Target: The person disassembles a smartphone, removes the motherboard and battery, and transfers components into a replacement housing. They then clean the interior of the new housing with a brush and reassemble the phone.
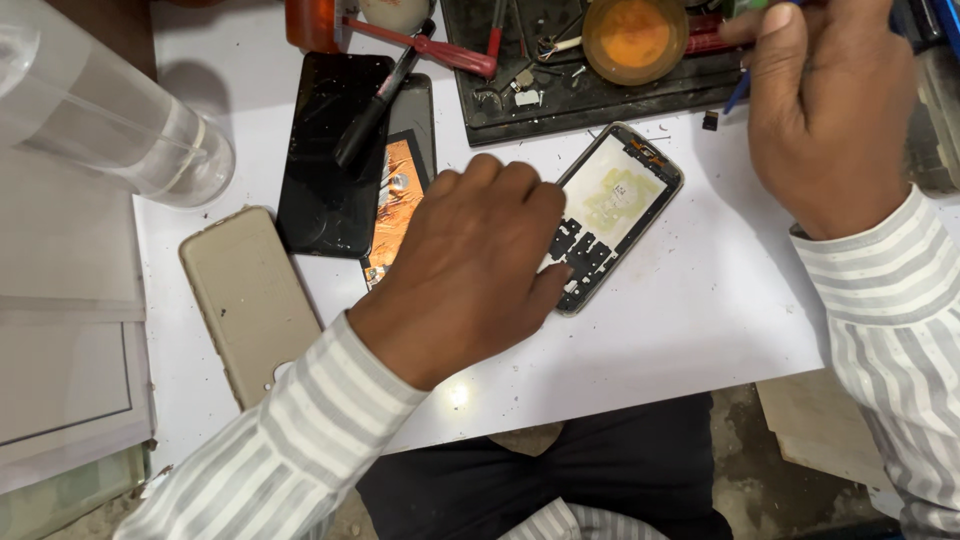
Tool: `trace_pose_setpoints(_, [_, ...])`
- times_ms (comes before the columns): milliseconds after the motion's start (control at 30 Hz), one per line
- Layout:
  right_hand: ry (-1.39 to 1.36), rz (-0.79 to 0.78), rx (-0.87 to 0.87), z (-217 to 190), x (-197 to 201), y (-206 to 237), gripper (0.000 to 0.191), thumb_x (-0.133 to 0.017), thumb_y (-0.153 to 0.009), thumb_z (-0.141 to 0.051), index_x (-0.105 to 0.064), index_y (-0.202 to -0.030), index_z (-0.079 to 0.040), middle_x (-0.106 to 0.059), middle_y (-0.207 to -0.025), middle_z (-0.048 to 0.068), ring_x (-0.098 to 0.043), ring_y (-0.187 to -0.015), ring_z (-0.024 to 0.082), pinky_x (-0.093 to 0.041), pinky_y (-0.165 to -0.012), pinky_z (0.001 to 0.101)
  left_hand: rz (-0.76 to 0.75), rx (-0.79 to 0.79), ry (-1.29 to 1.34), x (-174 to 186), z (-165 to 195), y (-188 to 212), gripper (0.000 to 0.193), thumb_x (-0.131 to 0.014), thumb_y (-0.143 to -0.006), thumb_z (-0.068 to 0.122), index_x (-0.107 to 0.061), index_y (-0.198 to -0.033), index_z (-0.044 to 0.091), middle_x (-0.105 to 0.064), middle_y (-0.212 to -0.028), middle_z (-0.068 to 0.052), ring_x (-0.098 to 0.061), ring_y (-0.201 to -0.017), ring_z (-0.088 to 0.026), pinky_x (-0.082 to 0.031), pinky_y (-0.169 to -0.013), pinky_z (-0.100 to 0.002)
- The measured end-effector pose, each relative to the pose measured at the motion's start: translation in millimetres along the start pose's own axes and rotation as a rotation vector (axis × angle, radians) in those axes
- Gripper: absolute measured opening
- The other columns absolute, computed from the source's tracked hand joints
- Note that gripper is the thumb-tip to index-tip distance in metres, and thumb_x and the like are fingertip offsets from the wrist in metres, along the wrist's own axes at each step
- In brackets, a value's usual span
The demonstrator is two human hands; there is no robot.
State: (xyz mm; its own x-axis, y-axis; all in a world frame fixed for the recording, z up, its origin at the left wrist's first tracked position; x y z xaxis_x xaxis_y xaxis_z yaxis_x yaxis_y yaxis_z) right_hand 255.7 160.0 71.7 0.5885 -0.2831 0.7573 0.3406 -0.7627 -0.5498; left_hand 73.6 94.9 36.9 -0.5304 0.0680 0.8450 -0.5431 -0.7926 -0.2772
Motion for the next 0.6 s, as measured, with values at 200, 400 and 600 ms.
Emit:
trace_pose_setpoints(200, [0.021,-0.155,-0.018,-11.0,5.6,13.4,0.017,-0.049,-0.113,0.002,-0.054,-0.128,0.008,-0.067,-0.101,0.018,-0.069,-0.082,0.022,-0.051,-0.070,0.0317,0.178,-0.005,0.100,12.2,-24.0,-23.6,0.023,-0.073,-0.083,0.006,-0.067,-0.105,0.004,-0.069,-0.083,-0.009,-0.064,-0.087,-0.031,-0.050,-0.073,-0.047])
trace_pose_setpoints(400, [0.238,-0.320,-0.229,-18.4,2.5,45.7,0.023,-0.067,-0.100,-0.001,-0.074,-0.121,0.005,-0.061,-0.080,0.017,-0.057,-0.062,0.024,-0.043,-0.056,0.0343,0.091,0.095,0.261,11.9,-45.4,-12.0,0.041,-0.075,-0.078,0.010,-0.062,-0.117,0.003,-0.071,-0.086,-0.009,-0.071,-0.078,-0.028,-0.054,-0.065,-0.043])
trace_pose_setpoints(600, [0.266,-0.225,-0.151,-35.5,9.8,49.0,0.019,-0.072,-0.094,0.001,-0.075,-0.112,0.005,-0.067,-0.094,0.019,-0.065,-0.074,0.024,-0.051,-0.061,0.0329,0.054,0.074,0.213,3.2,-27.8,-12.2,0.084,-0.091,-0.069,0.043,-0.054,-0.128,-0.003,-0.063,-0.095,-0.015,-0.067,-0.074,-0.031,-0.050,-0.056,-0.046])
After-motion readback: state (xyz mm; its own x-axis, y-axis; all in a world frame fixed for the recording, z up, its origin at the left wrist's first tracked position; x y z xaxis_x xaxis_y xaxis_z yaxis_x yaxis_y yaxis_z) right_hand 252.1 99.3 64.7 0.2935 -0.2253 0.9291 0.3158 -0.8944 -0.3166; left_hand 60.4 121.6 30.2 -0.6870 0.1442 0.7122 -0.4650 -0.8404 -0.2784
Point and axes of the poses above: each hand's wrist, its own y-axis away from the middle knuckle, its own x-axis out of the back of the hand, z = x × y, the point moved 10 cm from there along -y, towards the middle knuckle
